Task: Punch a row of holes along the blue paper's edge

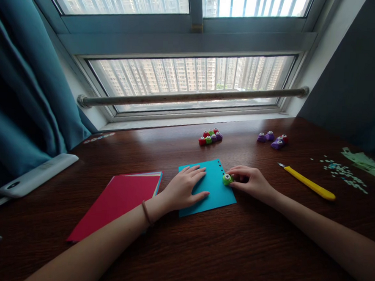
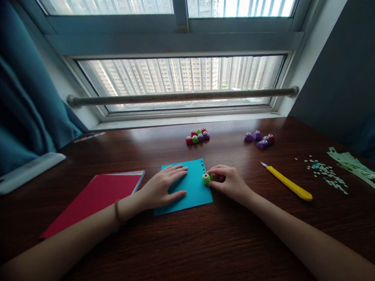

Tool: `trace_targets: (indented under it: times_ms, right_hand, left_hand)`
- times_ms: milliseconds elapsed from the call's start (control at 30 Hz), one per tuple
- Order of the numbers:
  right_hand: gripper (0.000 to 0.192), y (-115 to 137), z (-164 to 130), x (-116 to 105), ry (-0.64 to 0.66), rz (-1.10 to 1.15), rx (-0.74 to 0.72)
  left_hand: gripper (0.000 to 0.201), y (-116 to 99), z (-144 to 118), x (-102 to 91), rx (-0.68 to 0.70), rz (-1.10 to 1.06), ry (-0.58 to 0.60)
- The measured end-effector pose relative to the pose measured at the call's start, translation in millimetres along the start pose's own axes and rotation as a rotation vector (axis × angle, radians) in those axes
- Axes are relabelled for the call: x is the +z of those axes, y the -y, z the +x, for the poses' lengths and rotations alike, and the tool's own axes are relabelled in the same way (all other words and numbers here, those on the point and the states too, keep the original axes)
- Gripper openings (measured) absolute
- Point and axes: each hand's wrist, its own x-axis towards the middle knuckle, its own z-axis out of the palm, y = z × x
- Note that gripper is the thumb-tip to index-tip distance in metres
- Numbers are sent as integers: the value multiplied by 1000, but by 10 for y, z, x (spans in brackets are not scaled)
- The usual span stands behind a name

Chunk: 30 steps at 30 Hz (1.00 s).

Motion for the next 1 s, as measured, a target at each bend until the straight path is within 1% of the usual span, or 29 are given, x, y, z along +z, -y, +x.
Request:
trace_targets:
  times_ms: [100, 333, 633, 1000]
  right_hand:
    - [28, -2, 9, -11, 14, 2, 4]
    - [31, -29, 30, -67, 106, 45, 76]
    - [33, -42, 23, -30, 64, 37, 68]
    - [29, -16, 19, -26, 67, 9, 67]
  left_hand:
    - [61, 18, 3, 5, -24, 10, 10]
    - [62, 21, 3, 4, -46, 23, 1]
    - [64, 14, 3, 2, -42, 12, 25]
    - [65, -4, 6, -16, -36, 22, 39]
